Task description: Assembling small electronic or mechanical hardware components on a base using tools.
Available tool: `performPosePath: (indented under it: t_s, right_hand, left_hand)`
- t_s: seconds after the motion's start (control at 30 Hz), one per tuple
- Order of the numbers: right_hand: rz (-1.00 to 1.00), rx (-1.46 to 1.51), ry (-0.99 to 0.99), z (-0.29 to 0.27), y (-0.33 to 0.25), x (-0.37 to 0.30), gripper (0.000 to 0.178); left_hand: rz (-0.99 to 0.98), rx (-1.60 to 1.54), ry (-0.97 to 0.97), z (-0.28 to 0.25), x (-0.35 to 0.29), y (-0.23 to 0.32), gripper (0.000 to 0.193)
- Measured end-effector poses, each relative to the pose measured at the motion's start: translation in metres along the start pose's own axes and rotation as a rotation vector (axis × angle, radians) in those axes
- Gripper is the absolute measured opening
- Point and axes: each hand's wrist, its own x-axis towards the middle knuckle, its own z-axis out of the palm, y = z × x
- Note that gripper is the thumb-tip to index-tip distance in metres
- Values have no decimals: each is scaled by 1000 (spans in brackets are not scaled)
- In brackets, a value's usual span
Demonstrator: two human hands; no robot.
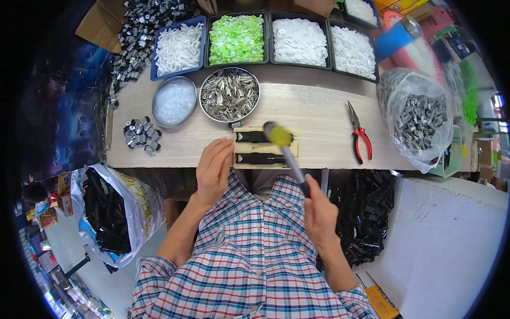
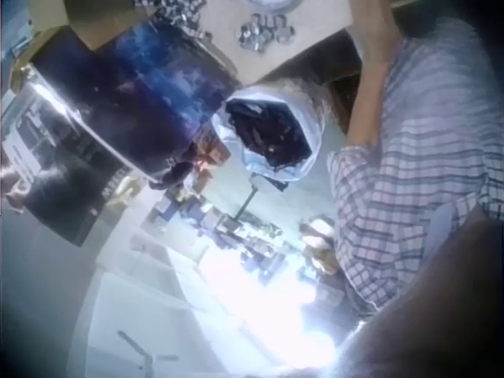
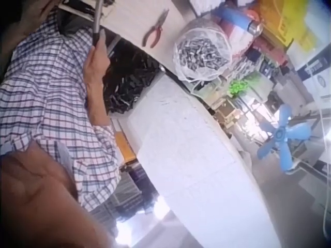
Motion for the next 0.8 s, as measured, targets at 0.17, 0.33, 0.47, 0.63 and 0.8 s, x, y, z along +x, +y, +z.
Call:
performPosePath:
  t_s: [0.17, 0.33, 0.47, 0.63, 0.8]
  right_hand:
    - [98, -56, -86, 22, -4, 10, 34]
    - [185, -36, -84, 16, -16, 9, 25]
    - [153, -125, -75, 35, 3, 4, 24]
    - [295, -68, -147, 15, -16, 12, 25]
    - [79, -27, 43, 12, -17, -8, 27]
  left_hand:
    - [-59, -35, 24, -4, -20, 4, 23]
    - [-64, -33, 30, -8, -27, 9, 26]
    - [28, 38, -35, -11, -27, 6, 36]
    - [113, 69, -95, -11, -26, 2, 37]
    - [137, 68, -83, -9, -25, 2, 32]
